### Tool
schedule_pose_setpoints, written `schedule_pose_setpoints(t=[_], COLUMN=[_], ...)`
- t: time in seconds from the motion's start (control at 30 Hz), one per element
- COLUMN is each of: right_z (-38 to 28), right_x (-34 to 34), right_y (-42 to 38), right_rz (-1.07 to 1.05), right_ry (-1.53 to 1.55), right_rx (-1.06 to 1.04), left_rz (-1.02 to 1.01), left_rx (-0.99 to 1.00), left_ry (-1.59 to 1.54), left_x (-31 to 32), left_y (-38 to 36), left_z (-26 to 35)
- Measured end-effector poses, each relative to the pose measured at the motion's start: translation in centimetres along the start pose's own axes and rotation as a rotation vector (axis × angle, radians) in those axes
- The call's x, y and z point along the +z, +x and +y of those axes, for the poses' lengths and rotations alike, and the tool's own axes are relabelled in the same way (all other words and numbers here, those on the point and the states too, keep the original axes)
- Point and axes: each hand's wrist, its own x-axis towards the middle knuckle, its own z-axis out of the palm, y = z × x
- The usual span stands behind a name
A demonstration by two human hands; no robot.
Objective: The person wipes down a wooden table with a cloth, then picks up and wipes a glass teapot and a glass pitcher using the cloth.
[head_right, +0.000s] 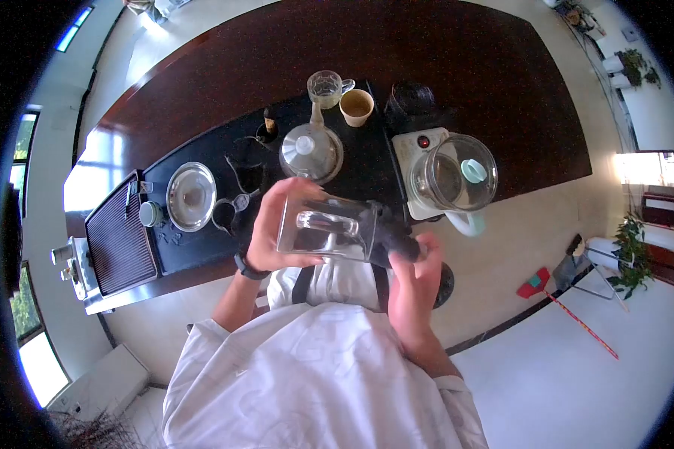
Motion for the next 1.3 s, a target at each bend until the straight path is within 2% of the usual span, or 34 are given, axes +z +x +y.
schedule_pose_setpoints(t=[0.07,0.13,0.17,0.3,0.33,0.4,0.43,0.5,0.57,0.6,0.67,0.7,0.77,0.87,0.93,1.0,1.03,1.07,1.13,1.2,1.27,1.3], right_z=[1.0,2.8,4.6,10.4,12.3,12.6,12.2,12.0,12.1,11.3,8.5,8.1,7.4,2.1,0.7,0.3,1.1,1.8,2.1,1.8,1.4,1.3], right_x=[-1.5,-3.5,-4.9,-9.1,-10.5,-11.4,-12.2,-13.2,-13.6,-12.6,-9.7,-9.6,-9.6,-4.3,-2.8,-3.0,-3.9,-4.7,-4.8,-4.5,-4.0,-4.1], right_y=[1.1,2.7,3.5,4.8,4.1,3.3,3.3,2.7,2.2,2.4,2.8,2.8,2.9,3.1,3.1,3.3,3.6,3.9,4.4,4.7,5.2,5.2], right_rz=[0.058,0.047,0.046,0.167,0.011,-0.134,-0.244,-0.353,-0.263,-0.268,0.089,0.085,-0.236,-0.267,-0.242,-0.554,-0.645,-0.645,-0.86,-0.847,-1.083,-1.094], right_ry=[-0.042,0.206,0.309,0.474,0.146,-0.178,-0.54,-0.905,-0.652,-0.655,0.386,0.382,0.562,0.454,0.402,0.471,0.413,0.414,0.386,0.412,0.412,0.375], right_rx=[0.083,0.455,0.528,0.59,0.494,0.375,0.38,0.384,0.334,0.336,0.72,0.725,0.671,0.549,0.521,0.514,0.586,0.581,0.605,0.663,0.749,0.803], left_rz=[0.023,0.046,0.05,0.07,0.069,0.101,0.097,0.123,0.123,0.119,0.107,0.087,0.068,0.022,-0.08,-0.114,-0.151,-0.189,-0.197,-0.303,-0.343,-0.382], left_rx=[-0.001,-0.001,0.005,-0.012,-0.011,-0.034,-0.03,-0.053,-0.075,-0.093,-0.083,-0.076,-0.048,0.008,0.039,0.087,0.133,0.182,0.13,0.054,0.034,0.014], left_ry=[-0.01,-0.021,-0.006,0.076,0.076,0.078,0.076,0.094,0.089,0.083,0.086,0.088,0.078,0.078,0.161,0.261,0.356,0.45,0.362,0.409,0.349,0.286], left_x=[0.0,0.1,0.1,-0.2,-0.3,-0.4,-0.5,-0.8,-1.0,-1.1,-1.1,-1.1,-0.9,-0.8,-1.0,-1.2,-1.3,-1.4,-1.3,-1.7,-1.1,-0.9], left_y=[-0.1,-0.1,0.0,-0.3,-0.5,-0.7,-0.8,-1.3,-1.8,-2.0,-2.0,-2.0,-2.0,-1.3,-0.7,0.1,0.6,0.8,1.1,1.5,1.7,1.8], left_z=[-0.1,-0.3,-0.5,-1.0,-1.1,-1.2,-1.3,-1.3,-1.3,-1.3,-1.4,-1.5,-1.5,-1.3,-0.7,0.7,1.5,1.9,2.3,3.3,3.2,3.2])
